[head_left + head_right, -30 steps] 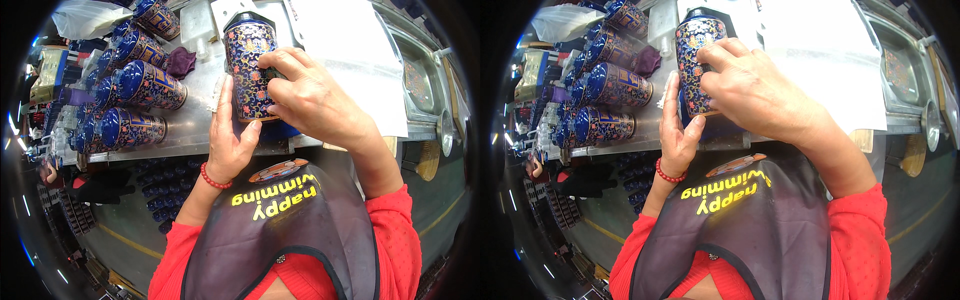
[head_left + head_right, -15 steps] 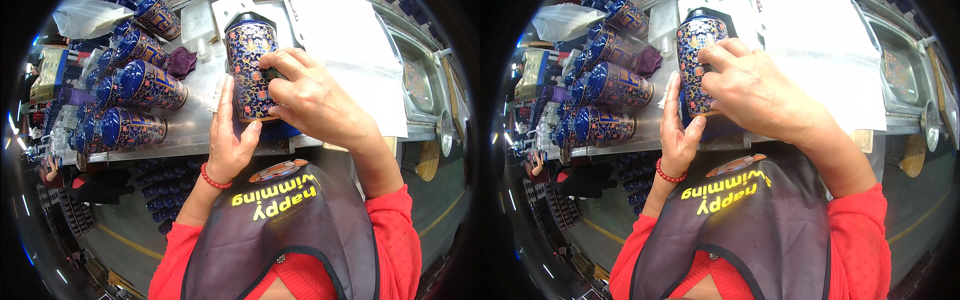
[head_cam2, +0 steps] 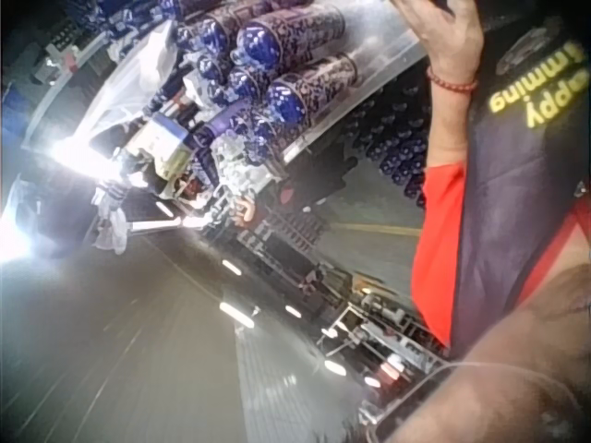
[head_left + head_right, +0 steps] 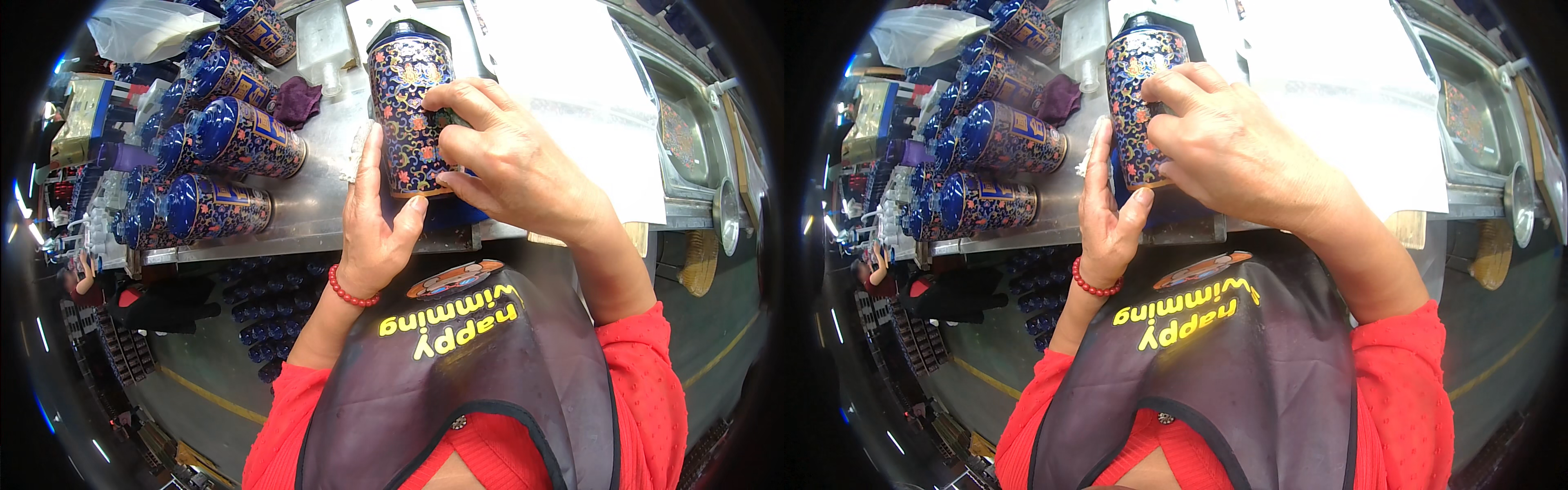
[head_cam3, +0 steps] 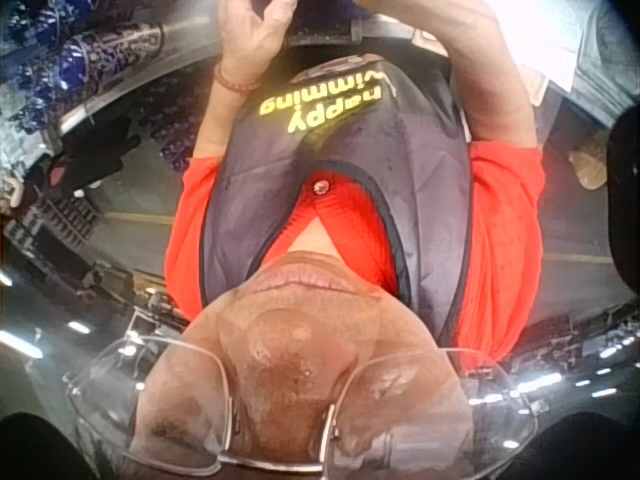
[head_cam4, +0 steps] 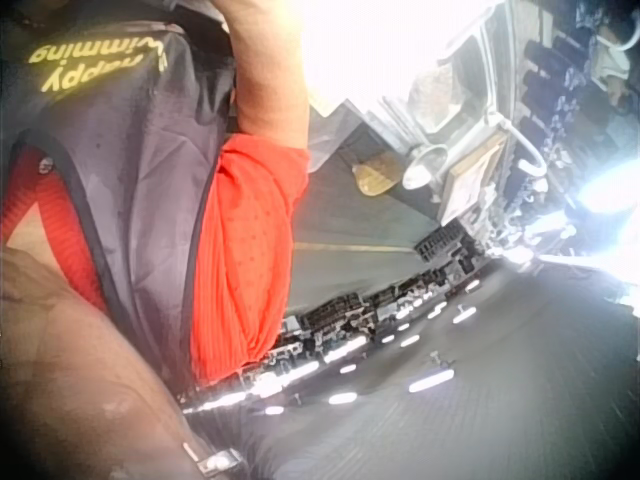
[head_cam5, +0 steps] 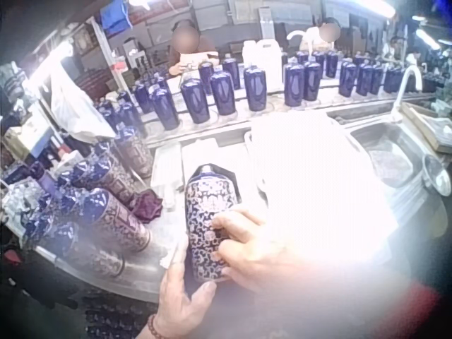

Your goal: The person applies decorative stickers to a blue cylindrical container, smoothing them with a green tool and fingers. The person rotates the container to cover different sides and repeats the process on multiple containers.

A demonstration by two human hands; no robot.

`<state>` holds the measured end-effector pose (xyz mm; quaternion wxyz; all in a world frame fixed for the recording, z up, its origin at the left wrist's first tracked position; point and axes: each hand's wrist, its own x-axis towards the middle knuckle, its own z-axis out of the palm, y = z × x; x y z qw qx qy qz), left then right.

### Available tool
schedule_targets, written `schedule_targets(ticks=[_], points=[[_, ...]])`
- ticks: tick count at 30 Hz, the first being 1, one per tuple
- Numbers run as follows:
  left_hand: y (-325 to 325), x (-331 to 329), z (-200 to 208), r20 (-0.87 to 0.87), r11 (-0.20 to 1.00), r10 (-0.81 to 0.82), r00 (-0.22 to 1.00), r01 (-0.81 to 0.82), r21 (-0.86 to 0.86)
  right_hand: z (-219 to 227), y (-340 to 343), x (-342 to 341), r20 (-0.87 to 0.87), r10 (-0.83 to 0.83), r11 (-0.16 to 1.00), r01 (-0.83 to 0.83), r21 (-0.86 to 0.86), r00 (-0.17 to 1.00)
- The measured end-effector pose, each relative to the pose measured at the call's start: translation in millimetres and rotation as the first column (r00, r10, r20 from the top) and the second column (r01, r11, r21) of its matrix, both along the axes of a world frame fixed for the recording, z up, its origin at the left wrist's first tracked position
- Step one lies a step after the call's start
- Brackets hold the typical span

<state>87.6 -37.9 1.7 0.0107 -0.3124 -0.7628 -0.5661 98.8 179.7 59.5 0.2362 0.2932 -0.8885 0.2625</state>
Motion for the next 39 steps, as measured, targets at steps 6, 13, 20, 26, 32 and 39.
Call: schedule_targets(ticks=[6, 13, 20, 26, 32, 39], points=[[-1, 0, -1, -0.060, 0.999, 0.010, 0.998, -0.013, -0.042, -6, 3, 4, 0.091, 0.028, 0.994, -0.018, -0.109, 0.995], [1, -10, 16, -0.197, 0.983, 0.070, 0.978, -0.101, -0.154, -39, 7, 33, 0.038, -0.058, 0.966, 0.066, -0.251, 0.998], [10, -21, 39, -0.379, 0.913, -0.044, 0.924, -0.117, -0.391, -70, -4, 54, -0.023, -0.075, 0.954, 0.065, -0.292, 0.997], [14, -21, 48, -0.376, 0.852, -0.081, 0.923, -0.132, -0.507, -74, -3, 55, -0.019, -0.066, 0.953, 0.057, -0.299, 0.998], [17, -21, 53, -0.389, 0.812, -0.102, 0.916, -0.149, -0.564, -77, -4, 55, -0.024, -0.063, 0.948, 0.052, -0.313, 0.998], [19, -21, 57, -0.391, 0.800, -0.111, 0.914, -0.151, -0.580, -79, -3, 55, -0.026, -0.052, 0.948, 0.041, -0.316, 0.998]])
